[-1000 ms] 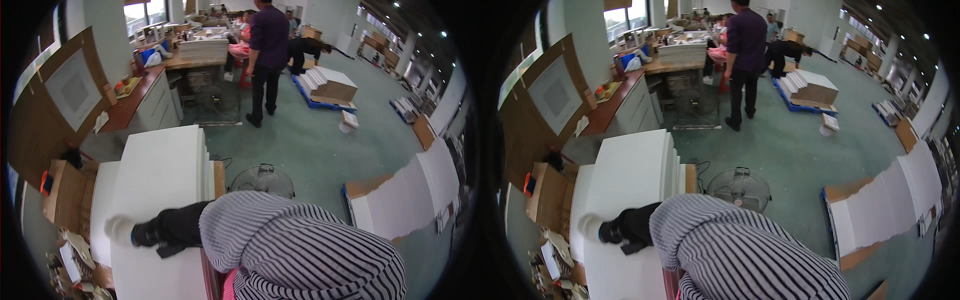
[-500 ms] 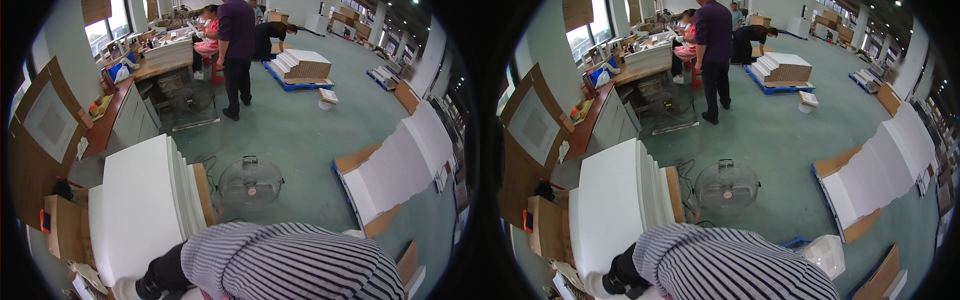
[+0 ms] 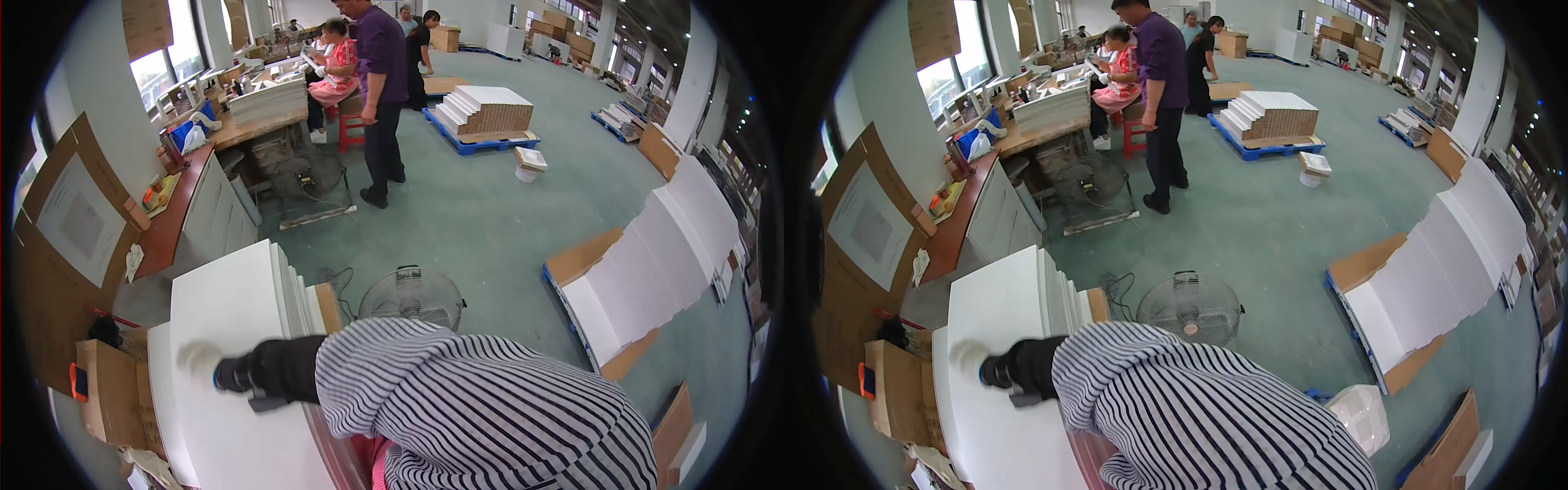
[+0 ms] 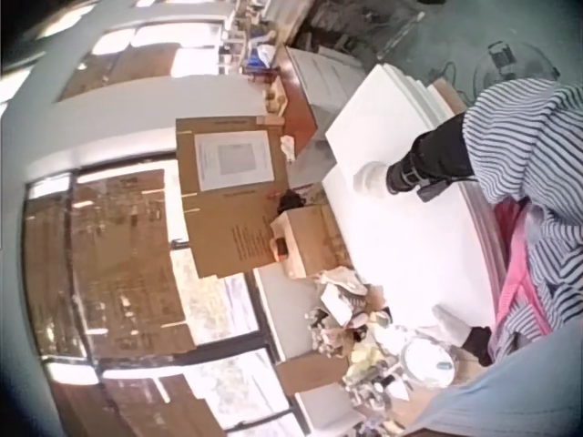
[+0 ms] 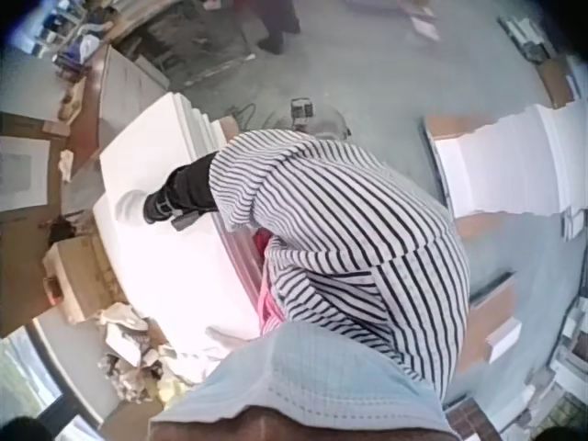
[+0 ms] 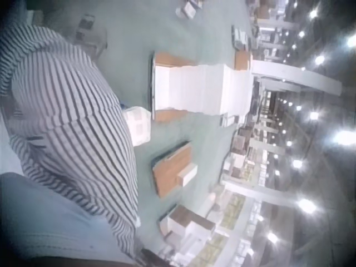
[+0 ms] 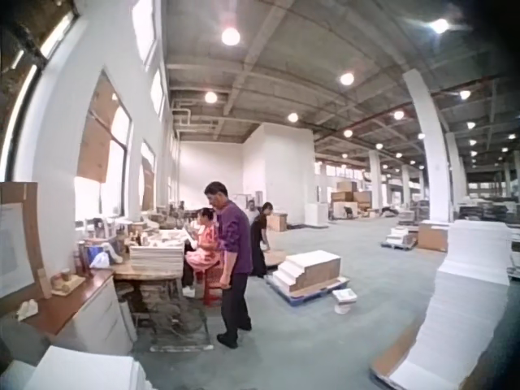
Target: The recorder uses a blue block and a scraper to polish and refine the edges and surface of white boards in a manufacturing setting.
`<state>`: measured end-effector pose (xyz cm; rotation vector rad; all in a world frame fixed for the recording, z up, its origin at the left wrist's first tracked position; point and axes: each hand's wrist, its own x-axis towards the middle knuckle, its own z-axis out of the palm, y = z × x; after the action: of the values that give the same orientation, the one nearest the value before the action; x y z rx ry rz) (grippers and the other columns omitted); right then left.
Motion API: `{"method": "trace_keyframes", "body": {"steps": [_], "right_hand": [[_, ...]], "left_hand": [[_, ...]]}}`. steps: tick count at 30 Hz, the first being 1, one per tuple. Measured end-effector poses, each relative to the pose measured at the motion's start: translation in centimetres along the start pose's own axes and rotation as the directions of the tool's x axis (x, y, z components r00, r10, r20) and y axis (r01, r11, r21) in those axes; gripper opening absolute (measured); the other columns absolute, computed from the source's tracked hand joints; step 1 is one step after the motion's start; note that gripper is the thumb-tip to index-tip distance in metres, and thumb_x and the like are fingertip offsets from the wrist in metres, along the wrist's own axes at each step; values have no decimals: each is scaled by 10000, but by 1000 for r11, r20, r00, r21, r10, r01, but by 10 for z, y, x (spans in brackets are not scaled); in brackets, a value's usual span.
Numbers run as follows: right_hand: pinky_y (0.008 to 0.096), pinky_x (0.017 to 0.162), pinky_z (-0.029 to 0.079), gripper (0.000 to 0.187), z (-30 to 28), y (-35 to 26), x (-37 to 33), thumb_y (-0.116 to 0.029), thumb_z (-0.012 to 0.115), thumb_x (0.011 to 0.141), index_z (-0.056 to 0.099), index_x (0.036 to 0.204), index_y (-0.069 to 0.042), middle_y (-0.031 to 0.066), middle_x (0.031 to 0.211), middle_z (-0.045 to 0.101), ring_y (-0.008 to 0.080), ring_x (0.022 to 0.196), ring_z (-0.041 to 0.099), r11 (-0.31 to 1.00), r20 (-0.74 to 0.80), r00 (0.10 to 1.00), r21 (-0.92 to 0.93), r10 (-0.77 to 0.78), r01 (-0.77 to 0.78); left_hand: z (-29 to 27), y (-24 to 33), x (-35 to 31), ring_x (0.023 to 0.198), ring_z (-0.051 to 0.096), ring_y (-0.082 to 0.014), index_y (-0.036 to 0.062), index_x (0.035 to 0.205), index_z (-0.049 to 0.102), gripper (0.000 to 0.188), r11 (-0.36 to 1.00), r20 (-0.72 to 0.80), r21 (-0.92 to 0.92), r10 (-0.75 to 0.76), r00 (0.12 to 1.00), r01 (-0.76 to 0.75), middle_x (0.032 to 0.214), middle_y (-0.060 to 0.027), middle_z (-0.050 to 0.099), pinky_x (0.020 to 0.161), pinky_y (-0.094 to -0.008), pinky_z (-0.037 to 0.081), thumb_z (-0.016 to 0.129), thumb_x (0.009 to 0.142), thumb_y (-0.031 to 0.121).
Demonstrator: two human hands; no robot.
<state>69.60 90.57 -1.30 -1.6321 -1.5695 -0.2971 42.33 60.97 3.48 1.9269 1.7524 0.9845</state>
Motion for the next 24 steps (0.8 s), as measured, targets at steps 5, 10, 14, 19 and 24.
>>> {"method": "trace_keyframes", "body": {"steps": [5, 10, 14, 19, 24], "right_hand": [[449, 573, 517, 158, 10, -196, -96, -127, 651, 729, 694, 816, -1, 142, 711, 663, 322, 644, 656, 880, 226, 852, 186, -471, 437], [453, 596, 521, 131, -21, -263, -154, -135, 666, 719, 703, 762, -17, 147, 713, 668, 335, 666, 660, 795, 378, 718, 440, -585, 417], [457, 615, 524, 117, -26, -231, -147, -142, 677, 711, 710, 718, -30, 152, 713, 671, 345, 684, 664, 768, 361, 701, 475, -615, 429], [464, 660, 537, 127, -36, -79, -62, -160, 696, 694, 707, 665, -37, 171, 717, 673, 364, 714, 673, 918, 355, 856, 263, -377, 296], [509, 634, 517, 239, -121, 116, 23, -285, 669, 784, 675, 814, -47, 159, 767, 667, 382, 725, 667, 989, 398, 915, -100, -63, 112]], "left_hand": [[1, -1, -4, 1348, 471, -381, -94, 1485, 368, 768, 999, -10, 16, -29, 1000, 29, 1475, -277, 459, 1151, -439, 374, 666, 974, 396], [2, -1, -6, 1349, 466, -394, -103, 1485, 360, 782, 997, -20, 48, -57, 998, 58, 1478, -288, 449, 1149, -441, 376, 671, 973, 399], [3, -5, -9, 1350, 461, -405, -111, 1485, 353, 793, 993, -36, 74, -84, 996, 87, 1481, -297, 441, 1148, -443, 378, 675, 971, 401], [-2, -14, -12, 1350, 456, -418, -120, 1484, 345, 807, 989, -58, 107, -99, 993, 105, 1483, -308, 431, 1146, -445, 380, 680, 969, 403], [-12, -29, -18, 1351, 451, -432, -129, 1484, 337, 821, 980, -84, 141, -127, 988, 138, 1486, -319, 422, 1145, -447, 382, 686, 968, 405]]}}
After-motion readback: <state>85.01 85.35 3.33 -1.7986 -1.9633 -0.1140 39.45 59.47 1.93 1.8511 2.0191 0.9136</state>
